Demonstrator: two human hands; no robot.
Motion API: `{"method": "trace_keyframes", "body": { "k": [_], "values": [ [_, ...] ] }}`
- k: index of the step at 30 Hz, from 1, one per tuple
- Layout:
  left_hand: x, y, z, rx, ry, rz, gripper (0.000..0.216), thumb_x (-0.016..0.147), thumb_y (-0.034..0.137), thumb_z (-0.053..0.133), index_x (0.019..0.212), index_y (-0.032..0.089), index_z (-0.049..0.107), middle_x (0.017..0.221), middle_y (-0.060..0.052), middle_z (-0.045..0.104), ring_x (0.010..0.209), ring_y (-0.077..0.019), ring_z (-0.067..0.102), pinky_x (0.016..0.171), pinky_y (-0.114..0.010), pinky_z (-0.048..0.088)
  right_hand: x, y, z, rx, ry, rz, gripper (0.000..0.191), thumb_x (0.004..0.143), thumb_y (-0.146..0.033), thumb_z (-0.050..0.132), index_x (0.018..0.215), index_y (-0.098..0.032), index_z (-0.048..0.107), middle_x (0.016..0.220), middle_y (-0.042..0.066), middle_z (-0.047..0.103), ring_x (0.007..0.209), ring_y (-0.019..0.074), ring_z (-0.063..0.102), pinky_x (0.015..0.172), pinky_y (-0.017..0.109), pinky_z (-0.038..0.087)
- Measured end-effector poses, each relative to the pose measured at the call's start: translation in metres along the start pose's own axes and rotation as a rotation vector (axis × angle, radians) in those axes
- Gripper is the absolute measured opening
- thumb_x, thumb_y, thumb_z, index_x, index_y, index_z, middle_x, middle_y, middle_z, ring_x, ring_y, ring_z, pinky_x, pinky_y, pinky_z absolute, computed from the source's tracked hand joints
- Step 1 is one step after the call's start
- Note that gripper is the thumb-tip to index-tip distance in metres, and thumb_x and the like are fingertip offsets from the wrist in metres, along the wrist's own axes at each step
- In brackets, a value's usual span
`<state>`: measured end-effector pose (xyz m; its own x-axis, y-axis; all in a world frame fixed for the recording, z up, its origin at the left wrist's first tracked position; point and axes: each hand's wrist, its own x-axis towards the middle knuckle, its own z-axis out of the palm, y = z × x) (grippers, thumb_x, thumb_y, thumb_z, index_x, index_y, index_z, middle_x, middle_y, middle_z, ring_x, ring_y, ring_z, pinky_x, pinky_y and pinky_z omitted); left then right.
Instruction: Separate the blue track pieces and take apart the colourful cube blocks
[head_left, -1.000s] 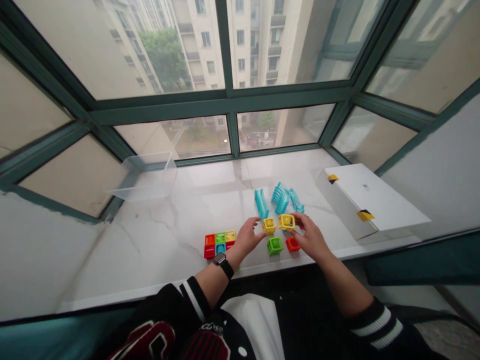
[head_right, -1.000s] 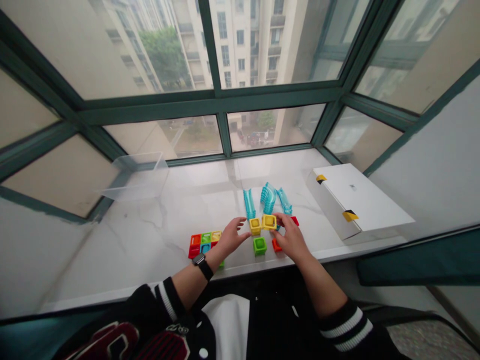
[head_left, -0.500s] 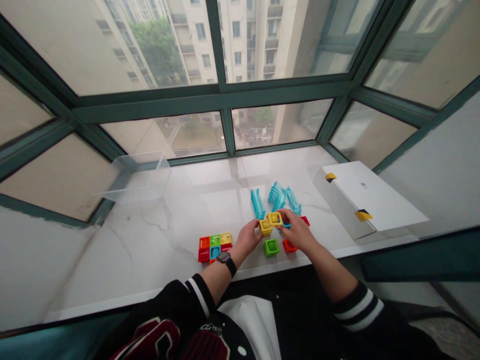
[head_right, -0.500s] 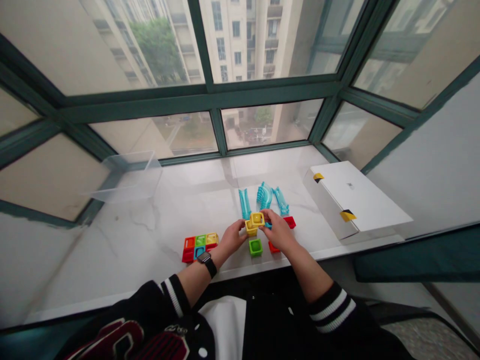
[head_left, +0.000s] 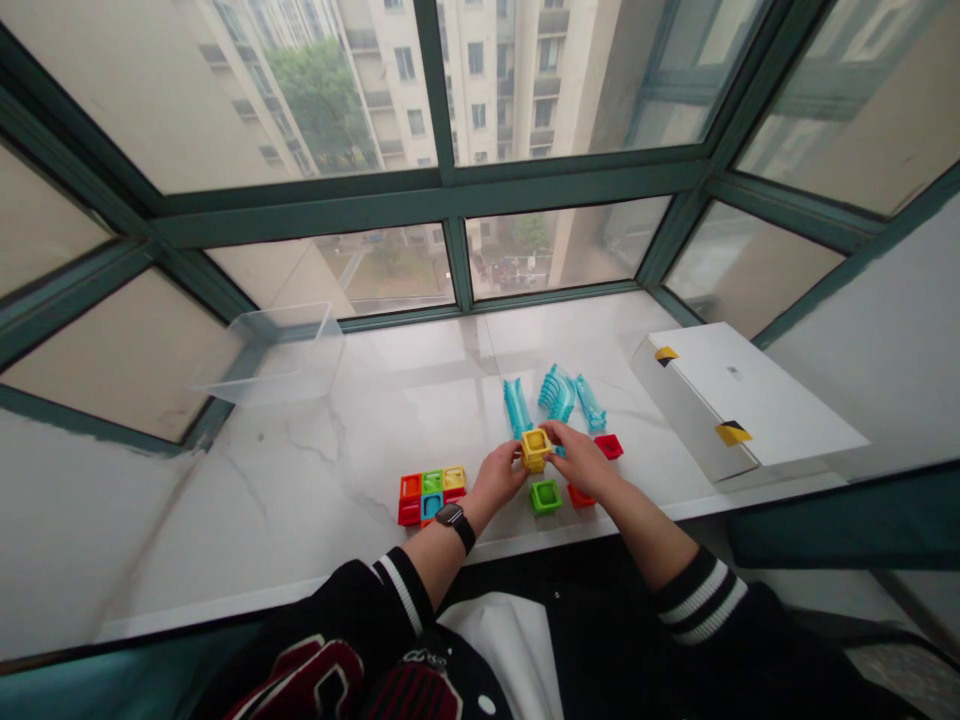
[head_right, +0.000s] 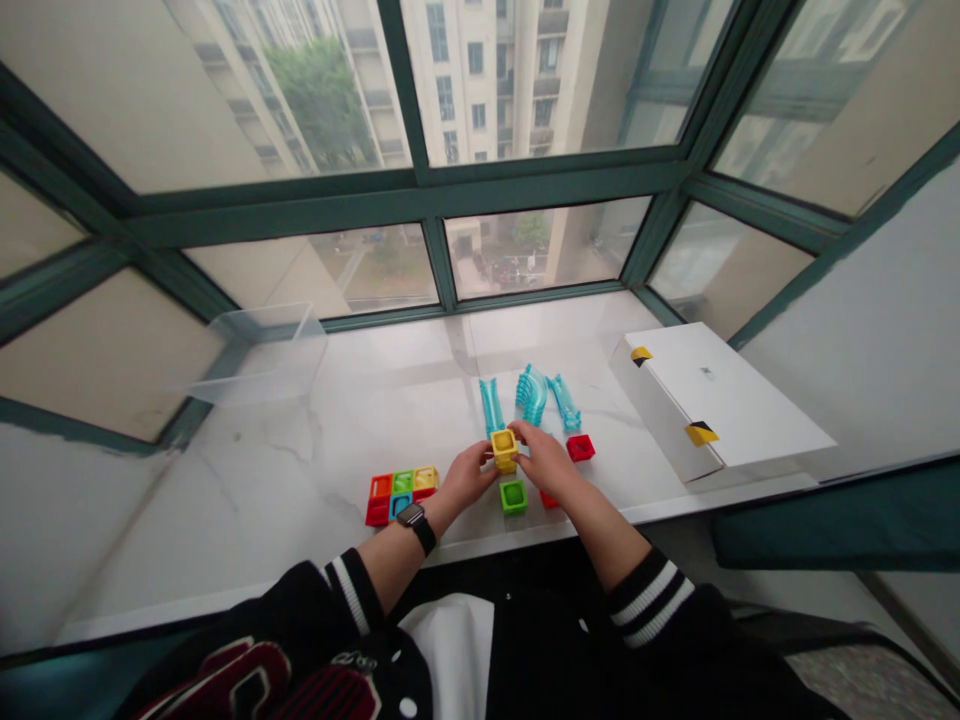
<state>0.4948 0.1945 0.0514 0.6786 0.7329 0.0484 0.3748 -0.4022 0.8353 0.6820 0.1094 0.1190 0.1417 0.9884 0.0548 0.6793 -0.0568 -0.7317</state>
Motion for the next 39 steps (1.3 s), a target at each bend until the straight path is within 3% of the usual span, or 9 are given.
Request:
{"method": "trace_keyframes", "body": {
  "k": [8, 16, 39],
  "values": [
    [0.0, -0.003, 0.002, 0.002, -0.002, 0.019, 0.044, 0.085, 0.02, 0.073, 0.128, 0.025, 0.065, 0.124, -0.007, 0.074, 0.108, -0.0228, 0.072, 0.098, -0.038, 0.058, 0.002, 0.006, 0.001, -0.089, -0.06, 0.006, 0.054, 0.085, -0.008, 0.07, 0.133, -0.026, 0.054, 0.126, 0.006, 0.07, 0.117, 0.0224, 0.067, 0.1, 0.035, 0.05],
    [0.0, -0.001, 0.001, 0.036, -0.014, 0.012, 0.046, 0.085, 0.02, 0.071, 0.131, 0.024, 0.064, 0.125, -0.008, 0.074, 0.109, -0.0231, 0.071, 0.099, -0.037, 0.057, 0.009, 0.013, 0.002, -0.3, -0.14, -0.067, 0.057, 0.085, -0.013, 0.075, 0.137, -0.022, 0.052, 0.13, 0.012, 0.066, 0.122, 0.0265, 0.061, 0.104, 0.039, 0.046],
    [0.003, -0.001, 0.002, 0.074, -0.034, -0.028, 0.045, 0.083, 0.017, 0.073, 0.127, 0.022, 0.065, 0.125, -0.01, 0.073, 0.107, -0.0234, 0.071, 0.098, -0.037, 0.056, 0.016, 0.012, -0.006, -0.353, -0.119, -0.103, 0.047, 0.077, -0.014, 0.083, 0.118, -0.022, 0.061, 0.107, 0.006, 0.07, 0.108, 0.026, 0.062, 0.092, 0.035, 0.046]
  ]
}}
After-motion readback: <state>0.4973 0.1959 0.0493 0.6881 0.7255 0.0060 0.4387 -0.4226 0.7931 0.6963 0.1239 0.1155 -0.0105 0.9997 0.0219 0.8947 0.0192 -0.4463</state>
